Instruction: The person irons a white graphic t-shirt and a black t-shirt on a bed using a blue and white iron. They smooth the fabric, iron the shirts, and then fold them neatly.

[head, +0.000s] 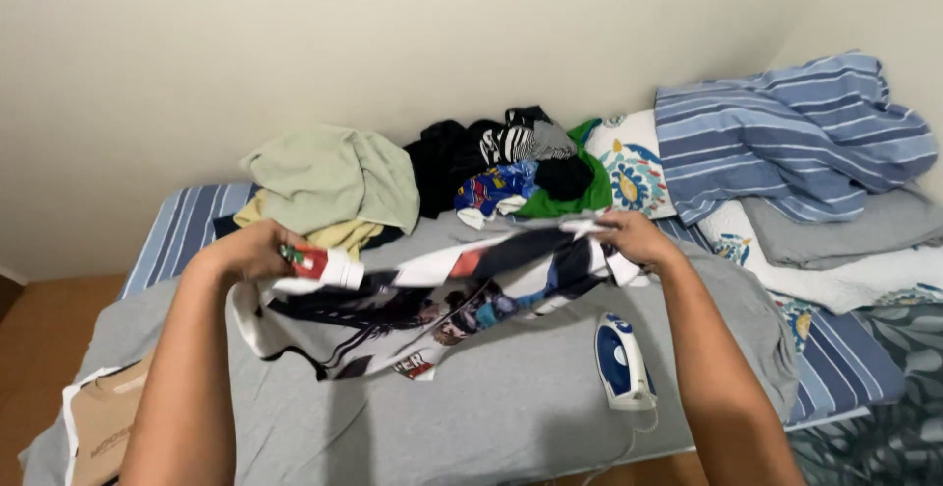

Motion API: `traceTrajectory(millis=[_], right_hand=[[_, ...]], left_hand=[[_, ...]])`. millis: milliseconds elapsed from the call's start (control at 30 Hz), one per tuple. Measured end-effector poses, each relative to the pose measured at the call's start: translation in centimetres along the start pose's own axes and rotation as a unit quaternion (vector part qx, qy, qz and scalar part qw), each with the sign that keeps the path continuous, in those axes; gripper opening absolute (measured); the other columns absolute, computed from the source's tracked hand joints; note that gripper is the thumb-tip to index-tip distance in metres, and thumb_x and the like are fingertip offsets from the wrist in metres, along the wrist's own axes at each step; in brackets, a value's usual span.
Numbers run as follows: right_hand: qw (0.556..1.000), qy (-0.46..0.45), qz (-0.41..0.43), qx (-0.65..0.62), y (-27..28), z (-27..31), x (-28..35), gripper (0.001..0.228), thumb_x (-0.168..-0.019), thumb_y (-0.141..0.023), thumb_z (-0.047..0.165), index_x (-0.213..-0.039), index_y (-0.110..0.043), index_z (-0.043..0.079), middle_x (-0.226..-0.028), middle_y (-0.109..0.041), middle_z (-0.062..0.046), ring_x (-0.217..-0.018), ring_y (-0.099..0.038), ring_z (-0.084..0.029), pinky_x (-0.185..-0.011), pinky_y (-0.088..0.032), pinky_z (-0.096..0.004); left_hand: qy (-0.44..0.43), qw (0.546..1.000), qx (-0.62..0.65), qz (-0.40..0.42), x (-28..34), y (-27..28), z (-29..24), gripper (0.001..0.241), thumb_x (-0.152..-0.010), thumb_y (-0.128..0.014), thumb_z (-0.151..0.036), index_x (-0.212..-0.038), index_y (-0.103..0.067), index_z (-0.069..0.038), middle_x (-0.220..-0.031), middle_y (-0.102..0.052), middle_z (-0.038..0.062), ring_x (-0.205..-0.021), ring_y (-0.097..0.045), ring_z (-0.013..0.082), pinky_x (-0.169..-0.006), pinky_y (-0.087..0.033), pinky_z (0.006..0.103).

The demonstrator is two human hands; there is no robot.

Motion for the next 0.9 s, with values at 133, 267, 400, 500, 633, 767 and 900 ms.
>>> traceTrajectory(millis=[133,267,400,500,633,767,900], right_hand=[[0.965,-0.062,0.247,0.061,-3.7,4.5,5.4,0.026,-0.089,-0.077,0.020,-0.103,-0.077,-0.002,-0.077,-0.071,-0.001,-0.068,-0.059,-0.008,-0.063,-0.052,-0.029],[0.914,-0.085,0.397,0.012,-5.3,4.5,7.0,0.026,-0.087,-0.076,0.019,-0.103,-0.079,-0.001,-0.081,-0.075,0.002,-0.071,-0.062,-0.005,-0.065,-0.053,-0.025],[0.944,-0.115,0.303,-0.055,-4.6,-1.1,1.2,0.025,-0.090,-0.075,0.019,-0.104,-0.077,-0.002,-0.084,-0.071,0.003,-0.073,-0.059,-0.006,-0.064,-0.049,-0.026],[0.979,-0.173,0.106,-0.019,-3.7,-8.5,-5.9,0.026,-0.091,-0.080,0.017,-0.110,-0.077,0.000,-0.087,-0.068,-0.002,-0.075,-0.056,-0.010,-0.068,-0.048,-0.029],[0.983,-0.016,-0.135,-0.121,-4.2,-15.7,-12.6,0.034,-0.090,-0.081,0.012,-0.118,-0.073,-0.005,-0.111,-0.076,-0.008,-0.096,-0.067,-0.011,-0.086,-0.053,-0.026],[0.965,0.095,-0.245,-0.018,-8.9,-20.1,-9.6,0.055,-0.086,-0.082,0.009,-0.135,-0.058,0.000,-0.130,-0.066,-0.015,-0.120,-0.064,-0.026,-0.102,-0.051,-0.036],[0.956,0.000,-0.179,0.232,-18.8,-34.5,-1.4,0.041,-0.083,-0.082,0.017,-0.121,-0.072,0.005,-0.111,-0.068,-0.018,-0.103,-0.064,-0.038,-0.088,-0.052,-0.045]], left_hand=[[0.079,0.964,-0.171,0.190,0.4,-4.3,1.6,0.031,-0.073,-0.079,-0.008,-0.104,-0.084,-0.013,-0.083,-0.081,0.006,-0.077,-0.071,0.0172,-0.075,-0.057,0.0346],[0.064,0.956,-0.183,0.218,-1.8,-4.2,2.4,0.030,-0.069,-0.079,-0.008,-0.098,-0.083,-0.008,-0.080,-0.081,0.011,-0.076,-0.072,0.0216,-0.073,-0.058,0.0382],[0.053,0.986,-0.120,-0.107,-8.4,1.7,1.7,0.030,-0.069,-0.081,-0.008,-0.099,-0.079,-0.004,-0.090,-0.074,0.023,-0.084,-0.073,0.0386,-0.074,-0.056,0.0481],[-0.033,0.956,-0.085,-0.280,-15.2,1.2,0.4,0.032,-0.076,-0.078,-0.006,-0.108,-0.080,-0.009,-0.096,-0.071,0.026,-0.092,-0.069,0.0422,-0.080,-0.054,0.0481],[-0.082,0.946,0.053,-0.310,-25.1,-6.1,3.1,0.037,-0.082,-0.069,-0.006,-0.119,-0.073,-0.009,-0.110,-0.074,0.020,-0.105,-0.073,0.0347,-0.093,-0.057,0.0420],[-0.111,0.933,0.088,-0.329,-26.2,-18.3,6.8,0.060,-0.084,-0.076,-0.012,-0.142,-0.059,-0.008,-0.141,-0.054,0.026,-0.132,-0.053,0.0411,-0.110,-0.043,0.0462],[0.048,0.979,0.034,-0.193,-20.2,-35.8,16.1,0.054,-0.083,-0.079,-0.020,-0.132,-0.063,-0.002,-0.120,-0.062,0.026,-0.119,-0.055,0.0460,-0.103,-0.045,0.0511]])
Point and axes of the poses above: each hand's wrist, its own x-axis away from the middle knuckle, its own y-axis out of the back of the hand, z = x × y, the point moved 8 cm from there along -x, towards the middle knuckle
